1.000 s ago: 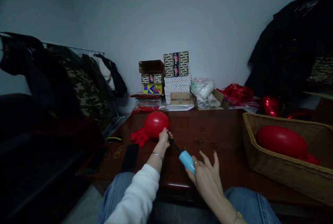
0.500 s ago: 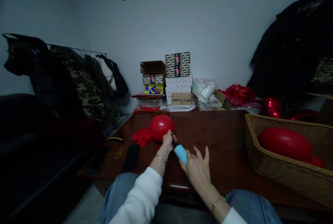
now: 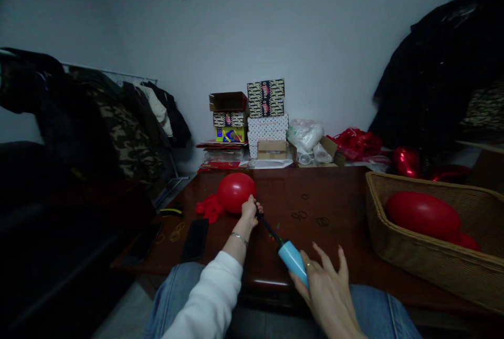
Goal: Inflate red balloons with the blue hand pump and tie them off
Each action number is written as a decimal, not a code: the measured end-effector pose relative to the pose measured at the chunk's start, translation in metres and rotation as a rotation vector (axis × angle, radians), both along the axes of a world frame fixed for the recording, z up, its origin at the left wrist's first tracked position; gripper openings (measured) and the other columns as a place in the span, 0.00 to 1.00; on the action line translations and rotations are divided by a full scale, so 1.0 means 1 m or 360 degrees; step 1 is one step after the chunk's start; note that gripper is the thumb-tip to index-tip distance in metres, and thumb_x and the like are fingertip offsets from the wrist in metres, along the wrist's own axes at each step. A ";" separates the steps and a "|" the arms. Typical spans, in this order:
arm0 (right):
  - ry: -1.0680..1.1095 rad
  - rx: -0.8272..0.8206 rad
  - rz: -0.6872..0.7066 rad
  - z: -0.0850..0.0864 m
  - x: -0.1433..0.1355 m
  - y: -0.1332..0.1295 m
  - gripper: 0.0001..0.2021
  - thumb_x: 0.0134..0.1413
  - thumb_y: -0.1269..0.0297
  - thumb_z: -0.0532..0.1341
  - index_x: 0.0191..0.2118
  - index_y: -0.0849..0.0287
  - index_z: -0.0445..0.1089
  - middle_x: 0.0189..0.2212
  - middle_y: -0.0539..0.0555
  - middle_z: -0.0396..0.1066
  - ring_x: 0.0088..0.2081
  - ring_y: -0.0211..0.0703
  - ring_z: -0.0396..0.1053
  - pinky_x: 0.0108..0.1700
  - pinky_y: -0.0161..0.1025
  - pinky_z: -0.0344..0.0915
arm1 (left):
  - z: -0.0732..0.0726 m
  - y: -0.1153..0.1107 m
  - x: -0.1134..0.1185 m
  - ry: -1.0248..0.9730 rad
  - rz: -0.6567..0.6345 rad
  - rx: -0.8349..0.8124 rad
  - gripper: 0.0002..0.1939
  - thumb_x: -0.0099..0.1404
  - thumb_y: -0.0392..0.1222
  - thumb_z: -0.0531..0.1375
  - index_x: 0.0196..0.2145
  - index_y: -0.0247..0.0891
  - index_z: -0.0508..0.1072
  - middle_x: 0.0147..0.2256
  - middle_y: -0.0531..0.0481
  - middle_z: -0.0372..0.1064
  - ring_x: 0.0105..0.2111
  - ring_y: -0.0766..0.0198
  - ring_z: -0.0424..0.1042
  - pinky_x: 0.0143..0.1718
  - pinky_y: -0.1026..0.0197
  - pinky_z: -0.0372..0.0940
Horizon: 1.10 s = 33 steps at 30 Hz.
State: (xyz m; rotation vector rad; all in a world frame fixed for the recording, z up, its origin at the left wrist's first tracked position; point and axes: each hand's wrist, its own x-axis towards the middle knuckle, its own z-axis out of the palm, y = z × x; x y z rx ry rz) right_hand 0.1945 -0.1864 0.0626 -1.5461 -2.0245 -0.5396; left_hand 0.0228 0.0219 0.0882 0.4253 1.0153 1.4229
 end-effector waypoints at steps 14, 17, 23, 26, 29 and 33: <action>0.0071 -0.0075 -0.0085 0.031 -0.056 0.061 0.16 0.58 0.57 0.54 0.42 0.62 0.73 0.31 0.56 0.77 0.51 0.54 0.66 0.61 0.60 0.34 | -0.004 -0.004 0.010 0.0067 -0.0011 0.0044 0.13 0.67 0.46 0.50 0.26 0.39 0.57 0.15 0.58 0.52 0.12 0.71 0.54 0.14 0.68 0.50; 0.0081 -0.0100 -0.0069 0.028 -0.056 0.058 0.17 0.59 0.57 0.53 0.43 0.62 0.72 0.33 0.57 0.77 0.51 0.54 0.66 0.61 0.61 0.34 | -0.003 -0.004 0.008 0.0083 -0.0024 0.0002 0.13 0.67 0.46 0.50 0.26 0.39 0.57 0.14 0.58 0.53 0.11 0.71 0.54 0.14 0.68 0.49; 0.0097 -0.0053 -0.0016 0.013 -0.032 0.033 0.15 0.58 0.57 0.54 0.41 0.59 0.73 0.35 0.55 0.77 0.51 0.53 0.66 0.62 0.62 0.33 | 0.001 0.000 0.001 0.0064 -0.0033 0.0012 0.13 0.68 0.45 0.47 0.26 0.39 0.57 0.15 0.58 0.52 0.11 0.71 0.53 0.14 0.68 0.49; 0.0063 -0.0009 0.0026 0.008 -0.016 0.016 0.16 0.56 0.55 0.55 0.43 0.58 0.72 0.37 0.53 0.77 0.51 0.53 0.66 0.62 0.63 0.33 | 0.004 0.003 -0.005 0.0036 -0.0018 0.0002 0.14 0.69 0.45 0.47 0.26 0.39 0.56 0.14 0.59 0.52 0.11 0.72 0.53 0.15 0.68 0.48; -0.0020 0.0002 0.0052 0.006 -0.004 0.002 0.16 0.56 0.55 0.55 0.45 0.58 0.71 0.38 0.53 0.76 0.52 0.55 0.65 0.61 0.65 0.33 | 0.005 0.004 -0.010 0.0011 0.0002 0.0008 0.14 0.69 0.44 0.47 0.25 0.39 0.56 0.14 0.59 0.51 0.11 0.72 0.52 0.15 0.69 0.48; -0.0081 0.0041 0.0077 0.006 0.002 -0.002 0.16 0.55 0.54 0.56 0.44 0.58 0.71 0.38 0.53 0.76 0.51 0.56 0.66 0.61 0.67 0.33 | 0.006 0.001 -0.010 -0.0001 0.0015 -0.0004 0.14 0.69 0.43 0.47 0.26 0.39 0.56 0.14 0.59 0.52 0.11 0.72 0.52 0.15 0.68 0.49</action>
